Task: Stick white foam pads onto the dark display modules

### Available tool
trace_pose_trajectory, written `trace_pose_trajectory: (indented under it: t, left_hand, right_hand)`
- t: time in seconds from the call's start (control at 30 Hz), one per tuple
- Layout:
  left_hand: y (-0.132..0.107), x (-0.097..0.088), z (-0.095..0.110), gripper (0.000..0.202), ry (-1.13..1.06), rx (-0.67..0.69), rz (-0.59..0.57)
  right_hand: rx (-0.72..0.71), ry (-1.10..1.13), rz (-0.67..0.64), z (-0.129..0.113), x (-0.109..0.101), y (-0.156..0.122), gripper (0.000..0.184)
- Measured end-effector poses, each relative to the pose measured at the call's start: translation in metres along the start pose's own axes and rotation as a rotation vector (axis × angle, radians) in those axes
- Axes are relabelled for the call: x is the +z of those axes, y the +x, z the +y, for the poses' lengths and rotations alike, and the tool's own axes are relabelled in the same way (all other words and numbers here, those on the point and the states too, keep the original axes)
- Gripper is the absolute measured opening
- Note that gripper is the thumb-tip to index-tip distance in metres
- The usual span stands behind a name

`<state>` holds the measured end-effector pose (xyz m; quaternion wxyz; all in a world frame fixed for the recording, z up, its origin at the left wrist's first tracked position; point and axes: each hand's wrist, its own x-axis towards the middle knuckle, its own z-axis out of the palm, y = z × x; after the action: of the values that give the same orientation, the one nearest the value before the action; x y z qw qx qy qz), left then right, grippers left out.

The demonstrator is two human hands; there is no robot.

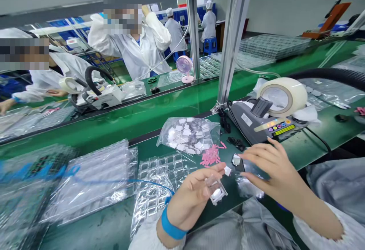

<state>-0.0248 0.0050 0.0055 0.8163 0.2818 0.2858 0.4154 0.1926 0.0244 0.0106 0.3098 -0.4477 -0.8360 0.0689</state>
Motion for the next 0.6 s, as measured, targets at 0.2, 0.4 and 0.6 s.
trace_pose_trajectory:
  t: [0.2, 0.4, 0.6]
  left_hand:
    - [0.006, 0.009, -0.013, 0.037, -0.12, 0.032, -0.113]
    - [0.006, 0.008, -0.02, 0.037, -0.16, 0.067, -0.189]
    - [0.007, 0.008, -0.02, 0.036, -0.111, 0.072, -0.174]
  right_hand:
    - [-0.057, 0.349, 0.09, -0.035, -0.003, 0.001, 0.029]
    - [-0.061, 0.424, 0.026, -0.04, 0.011, -0.004, 0.031]
    - [-0.105, 0.321, -0.064, -0.039, 0.008, -0.006, 0.035]
